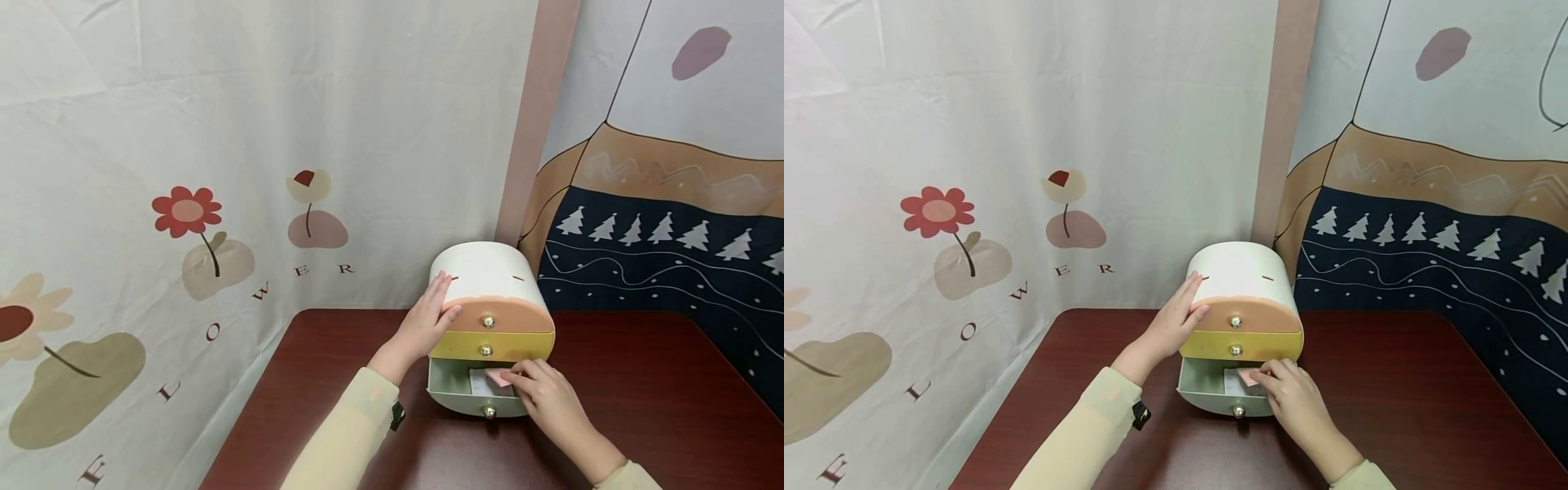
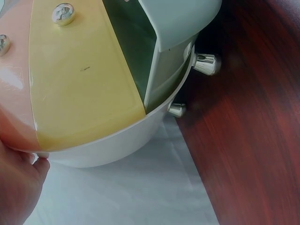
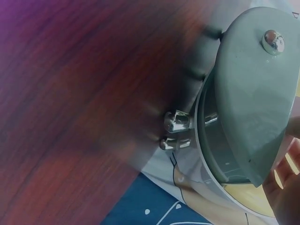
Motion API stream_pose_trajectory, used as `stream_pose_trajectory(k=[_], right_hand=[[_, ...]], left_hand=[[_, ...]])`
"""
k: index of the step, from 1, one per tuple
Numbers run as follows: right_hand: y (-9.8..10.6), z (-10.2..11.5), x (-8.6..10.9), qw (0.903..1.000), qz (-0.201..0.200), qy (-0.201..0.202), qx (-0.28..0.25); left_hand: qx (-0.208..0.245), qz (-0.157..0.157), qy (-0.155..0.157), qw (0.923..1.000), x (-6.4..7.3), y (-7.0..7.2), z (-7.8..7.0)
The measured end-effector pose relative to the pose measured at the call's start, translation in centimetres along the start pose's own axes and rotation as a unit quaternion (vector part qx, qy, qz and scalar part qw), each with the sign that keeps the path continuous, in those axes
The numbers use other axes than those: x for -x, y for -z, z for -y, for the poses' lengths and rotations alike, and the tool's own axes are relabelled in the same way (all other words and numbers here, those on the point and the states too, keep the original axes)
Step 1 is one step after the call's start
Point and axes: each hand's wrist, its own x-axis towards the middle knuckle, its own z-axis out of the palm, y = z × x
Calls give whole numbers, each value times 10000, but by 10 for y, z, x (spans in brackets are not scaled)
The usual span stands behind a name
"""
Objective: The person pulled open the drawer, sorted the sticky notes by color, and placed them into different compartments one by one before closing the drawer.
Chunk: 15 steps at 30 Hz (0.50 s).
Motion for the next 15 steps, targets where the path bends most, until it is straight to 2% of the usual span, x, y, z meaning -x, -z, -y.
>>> stream_pose_trajectory(k=[7, 15], right_hand=[[0, 0, -2, 9988, 435, -105, 180], [-1, 1, -1, 9991, 398, -69, 156]], left_hand=[[2, 7, -3, 10000, 0, 0, 0], [1, 7, 8, 10000, 0, 0, 0]])
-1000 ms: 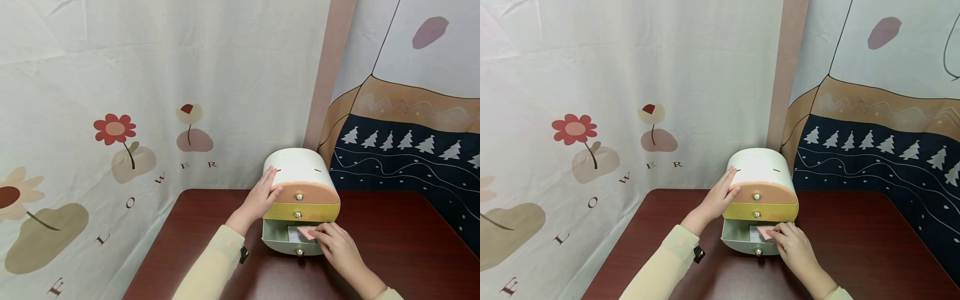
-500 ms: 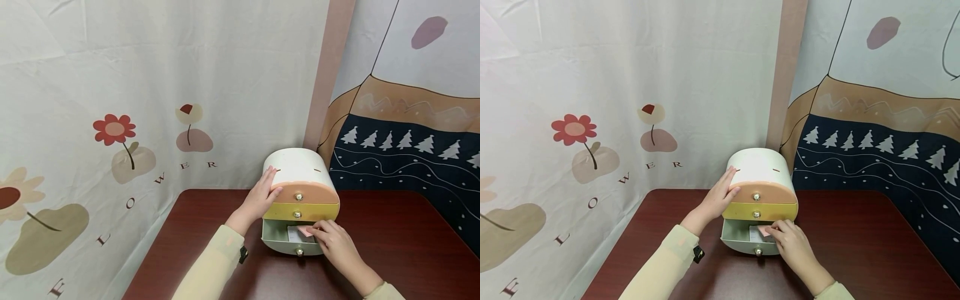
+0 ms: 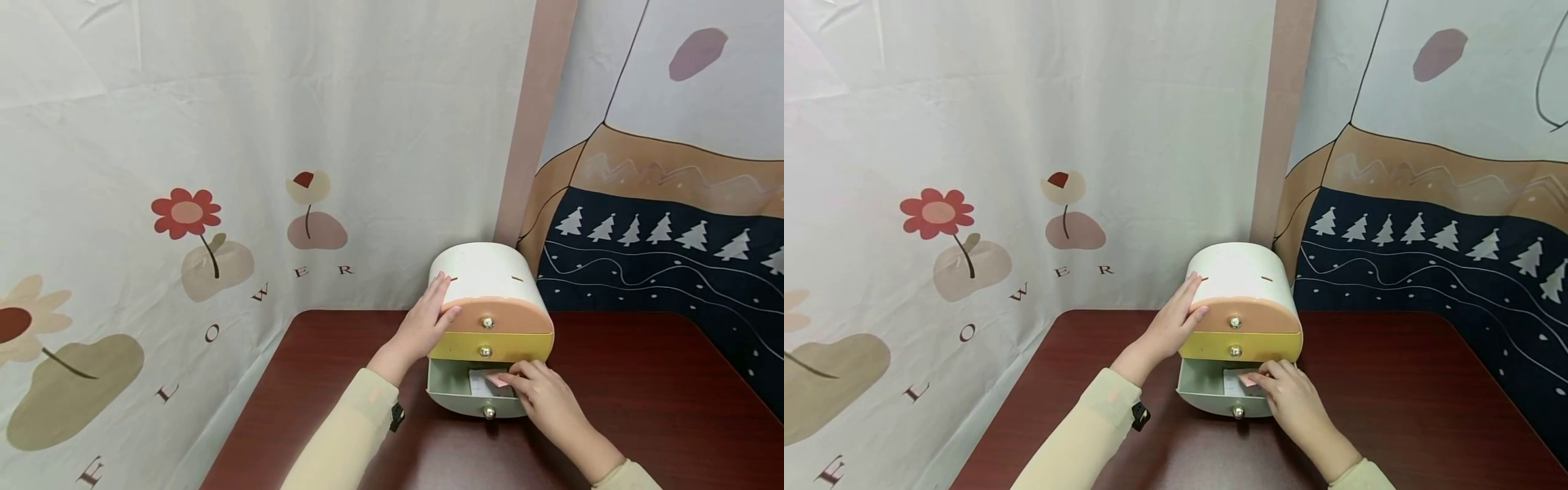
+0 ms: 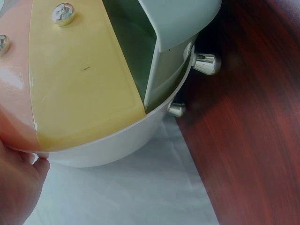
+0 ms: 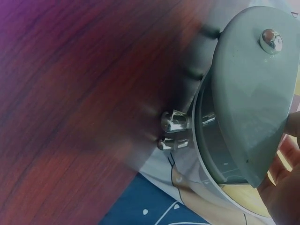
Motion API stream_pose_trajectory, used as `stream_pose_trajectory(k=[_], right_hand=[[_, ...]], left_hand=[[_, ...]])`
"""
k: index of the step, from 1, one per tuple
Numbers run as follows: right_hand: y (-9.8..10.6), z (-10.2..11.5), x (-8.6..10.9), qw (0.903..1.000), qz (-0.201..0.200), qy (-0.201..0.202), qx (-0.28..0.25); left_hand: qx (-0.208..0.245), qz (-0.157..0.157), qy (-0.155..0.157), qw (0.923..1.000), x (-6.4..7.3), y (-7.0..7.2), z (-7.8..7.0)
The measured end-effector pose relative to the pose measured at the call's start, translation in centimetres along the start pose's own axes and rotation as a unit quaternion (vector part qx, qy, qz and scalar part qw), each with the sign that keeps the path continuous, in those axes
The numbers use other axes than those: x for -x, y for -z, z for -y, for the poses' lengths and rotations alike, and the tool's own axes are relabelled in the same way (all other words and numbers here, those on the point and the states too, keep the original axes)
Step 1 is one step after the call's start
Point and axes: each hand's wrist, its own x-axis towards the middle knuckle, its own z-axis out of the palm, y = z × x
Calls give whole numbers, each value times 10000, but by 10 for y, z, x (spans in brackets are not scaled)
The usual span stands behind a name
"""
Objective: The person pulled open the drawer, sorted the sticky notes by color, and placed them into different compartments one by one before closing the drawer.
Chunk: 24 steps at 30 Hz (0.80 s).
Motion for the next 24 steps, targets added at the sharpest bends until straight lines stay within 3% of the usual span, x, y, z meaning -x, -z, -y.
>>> stream_pose_trajectory(k=[7, 24], right_hand=[[0, 1, -1, 10000, 2, -17, -26], [-1, 0, -5, 9984, 441, -343, -85]], left_hand=[[-2, -28, -8, 10000, 0, -1, 1], [22, 10, 8, 10000, 0, -1, 2]])
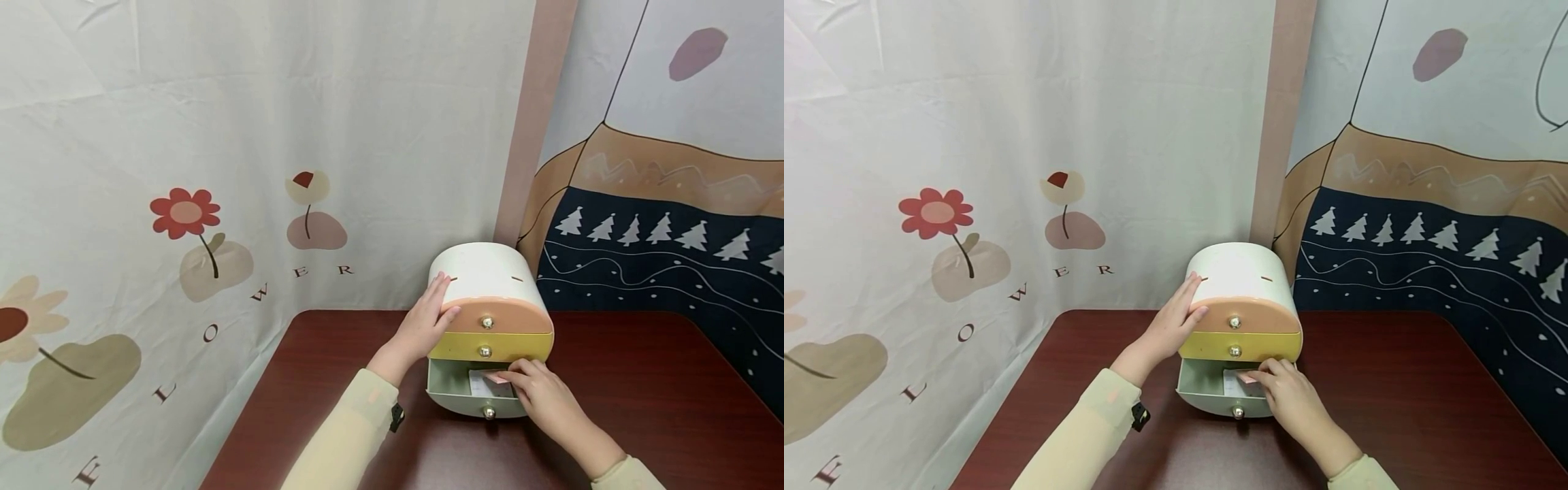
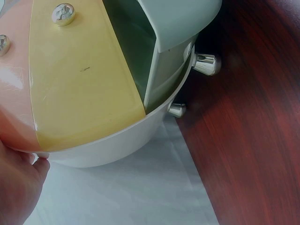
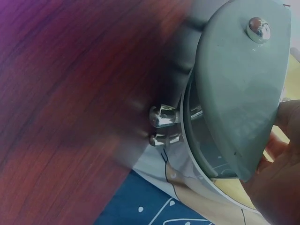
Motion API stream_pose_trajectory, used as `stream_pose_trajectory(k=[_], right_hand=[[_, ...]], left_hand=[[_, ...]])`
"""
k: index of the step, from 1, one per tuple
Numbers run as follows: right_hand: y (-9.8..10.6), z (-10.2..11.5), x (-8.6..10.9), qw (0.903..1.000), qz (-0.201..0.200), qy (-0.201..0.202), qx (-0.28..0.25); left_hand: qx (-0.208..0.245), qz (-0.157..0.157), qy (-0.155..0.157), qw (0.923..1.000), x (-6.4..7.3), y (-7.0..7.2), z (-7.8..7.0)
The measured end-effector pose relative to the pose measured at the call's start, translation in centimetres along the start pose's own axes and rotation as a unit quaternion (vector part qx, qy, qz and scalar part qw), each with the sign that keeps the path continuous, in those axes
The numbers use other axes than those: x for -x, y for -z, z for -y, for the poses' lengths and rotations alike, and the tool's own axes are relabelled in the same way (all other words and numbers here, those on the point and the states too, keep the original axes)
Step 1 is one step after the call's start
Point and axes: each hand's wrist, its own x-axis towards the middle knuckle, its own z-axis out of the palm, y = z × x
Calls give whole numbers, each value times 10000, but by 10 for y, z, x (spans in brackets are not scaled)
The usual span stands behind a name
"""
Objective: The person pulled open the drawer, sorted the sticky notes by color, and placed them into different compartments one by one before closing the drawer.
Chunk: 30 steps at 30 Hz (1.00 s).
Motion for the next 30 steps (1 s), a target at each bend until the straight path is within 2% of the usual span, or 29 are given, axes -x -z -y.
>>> stream_pose_trajectory(k=[16, 25, 30], right_hand=[[-1, 0, 0, 10000, 7, 59, -79], [1, 2, -1, 9994, 328, -115, -86], [1, 2, -2, 9994, 282, -95, -148]], left_hand=[[18, -8, 5, 10000, 0, 1, -1], [17, 25, 31, 10000, 1, 2, -2], [-13, 7, 8, 10000, 1, 2, -3]])
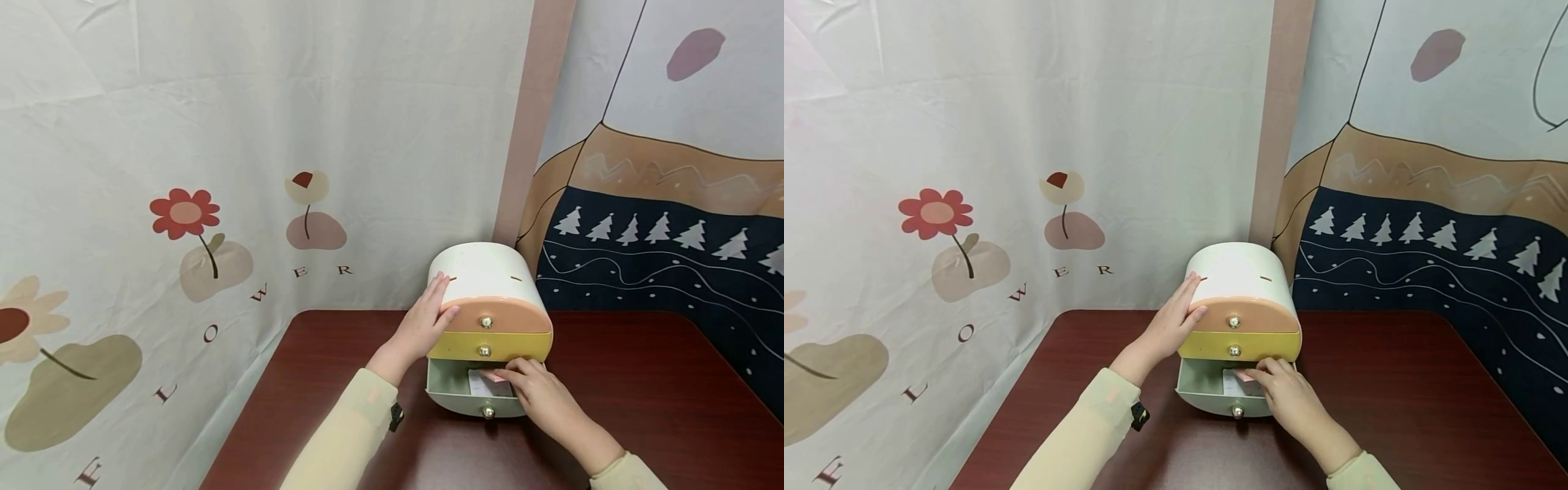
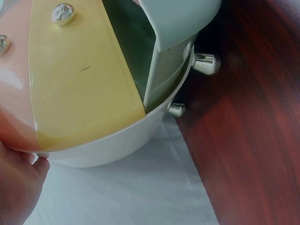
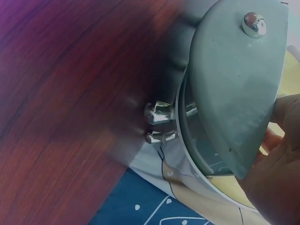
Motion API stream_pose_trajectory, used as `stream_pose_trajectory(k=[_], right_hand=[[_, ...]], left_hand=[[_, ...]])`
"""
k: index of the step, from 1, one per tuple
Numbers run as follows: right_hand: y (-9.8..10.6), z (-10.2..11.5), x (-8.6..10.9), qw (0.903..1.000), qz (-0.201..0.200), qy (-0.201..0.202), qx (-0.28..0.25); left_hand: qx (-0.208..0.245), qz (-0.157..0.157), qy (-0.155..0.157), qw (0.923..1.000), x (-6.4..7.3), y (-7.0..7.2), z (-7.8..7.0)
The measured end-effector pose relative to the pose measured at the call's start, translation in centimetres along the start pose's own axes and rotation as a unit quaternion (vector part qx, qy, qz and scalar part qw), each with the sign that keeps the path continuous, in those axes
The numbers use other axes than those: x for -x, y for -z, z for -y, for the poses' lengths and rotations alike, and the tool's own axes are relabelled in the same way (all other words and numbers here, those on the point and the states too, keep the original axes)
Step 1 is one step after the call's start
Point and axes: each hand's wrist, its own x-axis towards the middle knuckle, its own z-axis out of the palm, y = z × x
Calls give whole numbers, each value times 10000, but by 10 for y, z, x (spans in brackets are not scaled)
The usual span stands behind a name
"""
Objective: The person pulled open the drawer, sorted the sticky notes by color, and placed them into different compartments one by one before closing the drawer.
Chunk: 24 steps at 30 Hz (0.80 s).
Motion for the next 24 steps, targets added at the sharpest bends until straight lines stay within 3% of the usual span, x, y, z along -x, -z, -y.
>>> stream_pose_trajectory(k=[7, 24], right_hand=[[0, 0, 1, 9997, -217, 58, -89], [5, -1, 11, 9994, -323, -72, -92]], left_hand=[[-1, 16, 17, 10000, -1, -1, 1], [47, 39, 7, 10000, -1, 0, 1]])
